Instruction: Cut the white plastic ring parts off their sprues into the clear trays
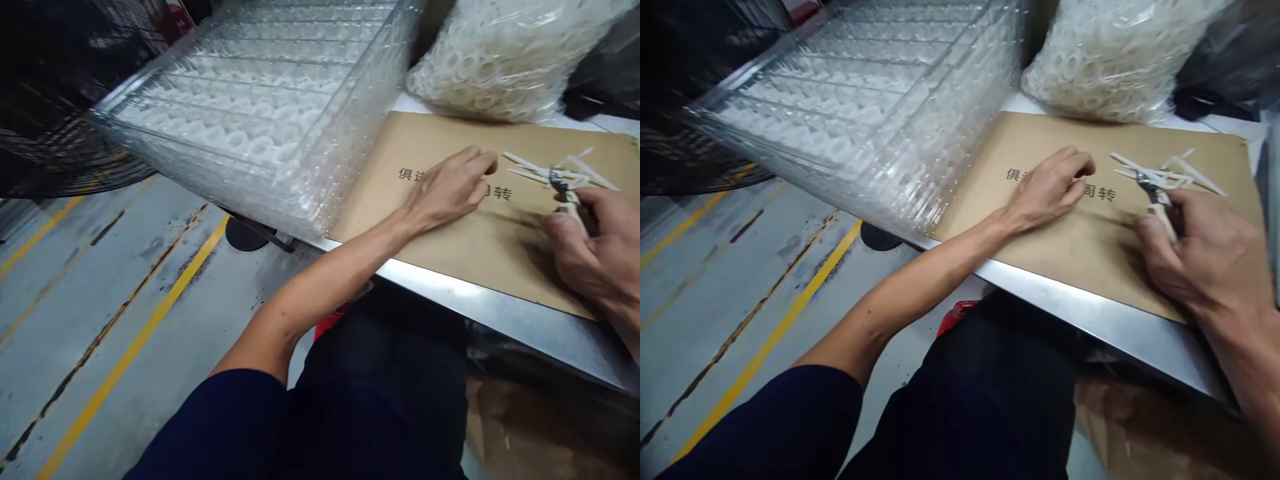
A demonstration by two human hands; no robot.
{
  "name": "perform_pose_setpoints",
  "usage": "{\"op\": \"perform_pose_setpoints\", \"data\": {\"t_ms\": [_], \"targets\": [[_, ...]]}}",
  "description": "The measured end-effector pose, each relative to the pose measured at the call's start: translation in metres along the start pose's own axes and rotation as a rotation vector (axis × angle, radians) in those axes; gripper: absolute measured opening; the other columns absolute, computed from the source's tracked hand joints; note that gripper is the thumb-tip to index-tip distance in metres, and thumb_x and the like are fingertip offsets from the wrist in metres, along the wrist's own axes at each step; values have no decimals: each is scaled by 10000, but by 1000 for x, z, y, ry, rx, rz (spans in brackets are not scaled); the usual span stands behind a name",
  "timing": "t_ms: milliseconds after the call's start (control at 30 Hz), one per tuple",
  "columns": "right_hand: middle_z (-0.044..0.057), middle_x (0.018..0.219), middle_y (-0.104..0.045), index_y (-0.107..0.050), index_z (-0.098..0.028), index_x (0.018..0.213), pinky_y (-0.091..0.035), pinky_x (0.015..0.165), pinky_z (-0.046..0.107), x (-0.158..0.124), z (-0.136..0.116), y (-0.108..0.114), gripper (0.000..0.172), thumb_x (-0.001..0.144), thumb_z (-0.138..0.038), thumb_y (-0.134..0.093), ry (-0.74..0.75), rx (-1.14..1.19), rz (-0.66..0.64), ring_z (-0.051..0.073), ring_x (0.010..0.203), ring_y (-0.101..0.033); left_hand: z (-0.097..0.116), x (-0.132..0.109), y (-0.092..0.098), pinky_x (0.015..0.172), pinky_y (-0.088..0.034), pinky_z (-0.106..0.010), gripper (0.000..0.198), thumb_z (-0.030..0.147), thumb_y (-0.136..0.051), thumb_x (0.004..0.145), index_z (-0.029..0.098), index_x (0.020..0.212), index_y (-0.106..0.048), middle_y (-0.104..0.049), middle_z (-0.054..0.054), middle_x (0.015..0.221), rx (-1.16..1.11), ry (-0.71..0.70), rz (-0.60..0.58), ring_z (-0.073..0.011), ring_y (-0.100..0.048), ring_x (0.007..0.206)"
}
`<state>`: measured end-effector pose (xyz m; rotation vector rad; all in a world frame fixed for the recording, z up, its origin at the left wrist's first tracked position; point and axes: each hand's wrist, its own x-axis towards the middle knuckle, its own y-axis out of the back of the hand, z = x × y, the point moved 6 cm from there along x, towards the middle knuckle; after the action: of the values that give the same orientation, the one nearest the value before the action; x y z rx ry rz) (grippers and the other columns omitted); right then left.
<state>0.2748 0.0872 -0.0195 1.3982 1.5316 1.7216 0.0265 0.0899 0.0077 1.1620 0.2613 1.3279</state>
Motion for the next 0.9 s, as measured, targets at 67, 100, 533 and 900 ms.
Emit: {"op": "perform_pose_setpoints", "data": {"t_ms": [67,100,533,900], "targets": [[200,1342,-589,-624,-186,1270,-355,786,431,-1,-28,10,401,1022,-435,-432,-27,-64,13,292,1048,-587,-1,1,-3,876,-423,-266,214,118,-413,947,142,1073,-584,-608,-80,1088,1,-17,1,-156,-577,1002],[196,1314,-611,-629,-186,1262,-363,783,425,-1,-38,11,395,1022,-431,-431,-33,-81,19,283,1037,-595,-2,1,-4,879,-427,-268,208,116,-424,941,151,1071,-583,-608,-79,1086,1,-27,7,-158,-576,991],[166,981,-664,-614,-137,1144,-436,789,397,13,-63,26,359,935,-394,-476,-11,126,60,290,884,-586,-3,0,-4,903,-475,-327,219,103,-444,915,180,1050,-598,-622,-67,1059,-27,-61,34,-205,-593,1004],[151,1011,-677,-601,-134,1054,-475,853,404,32,-84,23,324,945,-435,-552,-3,66,-13,284,930,-619,46,7,43,901,-501,-361,211,168,-510,922,210,1092,-627,-660,-62,1010,-77,-171,248,-214,-627,951]]}}
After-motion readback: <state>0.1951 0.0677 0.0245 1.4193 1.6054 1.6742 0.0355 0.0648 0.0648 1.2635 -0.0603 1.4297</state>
